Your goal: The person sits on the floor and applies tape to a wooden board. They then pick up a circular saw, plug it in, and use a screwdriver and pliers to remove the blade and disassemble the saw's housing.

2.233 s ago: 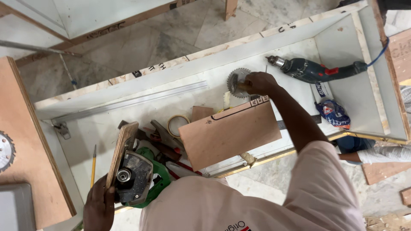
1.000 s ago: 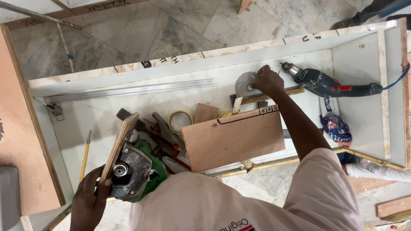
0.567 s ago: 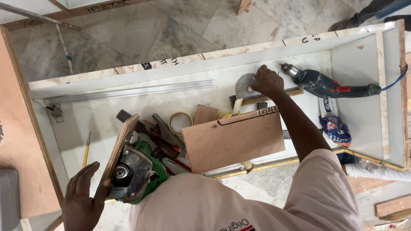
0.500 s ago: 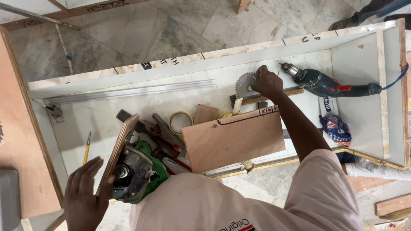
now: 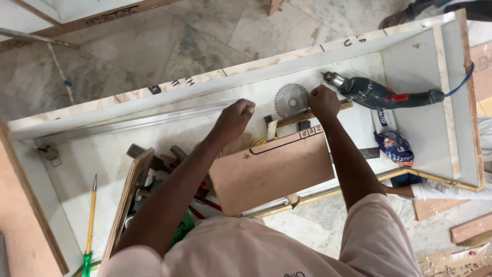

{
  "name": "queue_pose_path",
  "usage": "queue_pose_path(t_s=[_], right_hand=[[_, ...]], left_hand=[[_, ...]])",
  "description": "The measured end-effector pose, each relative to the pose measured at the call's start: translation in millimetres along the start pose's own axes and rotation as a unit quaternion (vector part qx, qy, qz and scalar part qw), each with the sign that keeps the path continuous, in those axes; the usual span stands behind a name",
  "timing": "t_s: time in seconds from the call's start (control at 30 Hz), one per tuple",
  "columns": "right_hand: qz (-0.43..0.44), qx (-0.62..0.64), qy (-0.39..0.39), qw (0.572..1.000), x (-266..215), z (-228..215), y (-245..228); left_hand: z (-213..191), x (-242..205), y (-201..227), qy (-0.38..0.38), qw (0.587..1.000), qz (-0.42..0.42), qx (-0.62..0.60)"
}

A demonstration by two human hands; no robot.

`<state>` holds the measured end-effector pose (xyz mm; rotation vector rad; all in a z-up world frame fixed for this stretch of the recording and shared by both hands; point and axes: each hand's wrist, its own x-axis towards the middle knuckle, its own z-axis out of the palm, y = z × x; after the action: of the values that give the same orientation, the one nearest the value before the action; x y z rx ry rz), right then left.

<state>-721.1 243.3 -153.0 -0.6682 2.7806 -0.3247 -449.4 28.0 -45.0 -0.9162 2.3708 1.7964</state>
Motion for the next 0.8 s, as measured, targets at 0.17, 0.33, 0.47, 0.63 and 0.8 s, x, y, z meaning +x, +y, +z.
queue_pose_path(t_s=[0.17,0.33,0.47,0.63,0.8], right_hand=[[0.031,0.096,-0.033,0.994,-4.4,-1.9,-0.9],[0.068,0.240,-0.086,0.965,4.1,6.2,6.2],[0.125,0.289,-0.198,0.928,17.2,-7.1,3.1],[0.044,0.288,-0.223,0.930,7.3,-33.2,-10.5],[-0.144,0.276,-0.116,0.943,-10.3,-81.2,-45.8]], left_hand=[[70.8,86.4,-57.3,-0.113,0.969,-0.138,-0.169],[89.5,99.6,-70.5,-0.146,0.956,-0.151,-0.207],[87.2,92.2,-71.8,-0.124,0.958,-0.141,-0.215],[85.6,85.4,-72.9,-0.109,0.972,-0.113,-0.176],[72.9,79.1,-48.6,-0.061,0.989,-0.023,-0.129]])
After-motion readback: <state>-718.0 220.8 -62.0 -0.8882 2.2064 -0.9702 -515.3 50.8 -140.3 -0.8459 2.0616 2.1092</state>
